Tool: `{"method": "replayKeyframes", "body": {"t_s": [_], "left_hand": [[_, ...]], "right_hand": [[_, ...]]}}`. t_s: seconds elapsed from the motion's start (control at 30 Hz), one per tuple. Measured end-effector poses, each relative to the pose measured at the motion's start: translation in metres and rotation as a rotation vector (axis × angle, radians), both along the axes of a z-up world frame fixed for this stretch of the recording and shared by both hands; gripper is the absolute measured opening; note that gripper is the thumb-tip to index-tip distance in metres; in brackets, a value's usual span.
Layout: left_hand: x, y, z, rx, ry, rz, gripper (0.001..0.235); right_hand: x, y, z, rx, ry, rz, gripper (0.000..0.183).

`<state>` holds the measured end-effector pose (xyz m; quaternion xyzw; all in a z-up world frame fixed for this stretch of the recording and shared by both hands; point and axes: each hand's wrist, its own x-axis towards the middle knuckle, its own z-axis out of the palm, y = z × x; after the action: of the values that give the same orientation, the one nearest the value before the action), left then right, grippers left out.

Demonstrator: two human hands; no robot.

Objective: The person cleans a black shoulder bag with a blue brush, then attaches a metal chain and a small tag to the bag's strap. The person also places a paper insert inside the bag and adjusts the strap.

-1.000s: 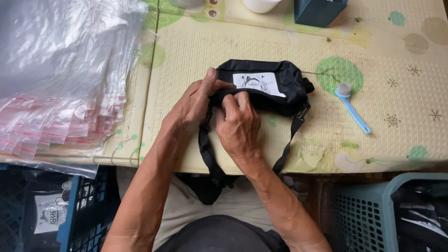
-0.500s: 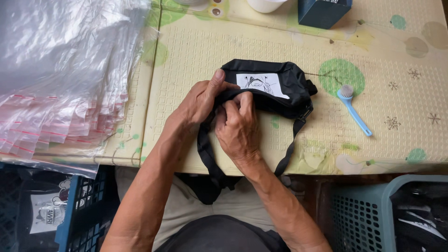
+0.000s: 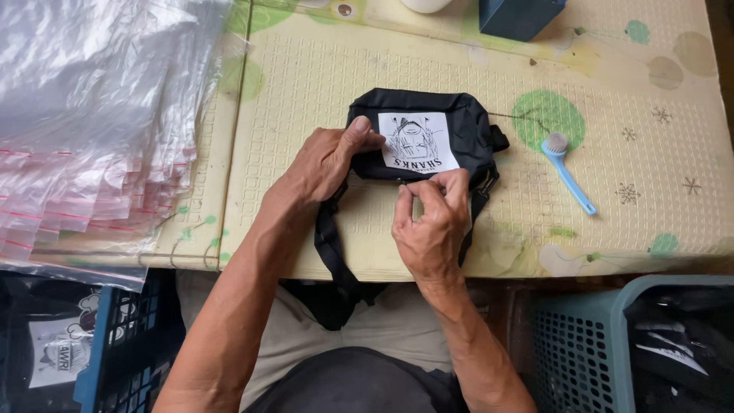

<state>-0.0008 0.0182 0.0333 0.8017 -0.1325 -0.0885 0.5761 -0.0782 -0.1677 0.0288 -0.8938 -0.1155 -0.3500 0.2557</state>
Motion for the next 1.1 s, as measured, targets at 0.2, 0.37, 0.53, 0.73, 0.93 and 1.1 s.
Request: {"method": "replayKeyframes", "body": {"t_s": [0.2,0.37,0.53,0.73,0.93,1.1], "left_hand": [[-0.003,-0.004,0.000,0.033,-0.113,-0.015,0.067],[-0.010,-0.008,0.015,0.169,-0.250,-0.020,0.066],[-0.019,-0.039,0.029,0.641,-0.518,-0.004,0.057],[-0.005,-0.089,0.013,0.632,-0.625,-0.246,0.048],[0.013,-0.094,-0.013,0.423,-0.548,-0.284,0.013],[0.021,-0.093,-0.019,0.288,-0.354,-0.234,0.015]], "right_hand": [[-0.005,-0.028,-0.014,0.034,0.058,-0.052,0.016],[-0.013,-0.031,-0.008,0.060,0.128,-0.049,0.010],[-0.030,-0.068,0.007,0.036,0.225,-0.179,0.011],[-0.028,-0.088,0.013,0.091,0.514,-0.247,0.029],[-0.013,-0.097,-0.012,0.369,0.479,-0.232,0.014],[0.006,-0.074,-0.001,0.863,0.295,-0.047,0.014]]}}
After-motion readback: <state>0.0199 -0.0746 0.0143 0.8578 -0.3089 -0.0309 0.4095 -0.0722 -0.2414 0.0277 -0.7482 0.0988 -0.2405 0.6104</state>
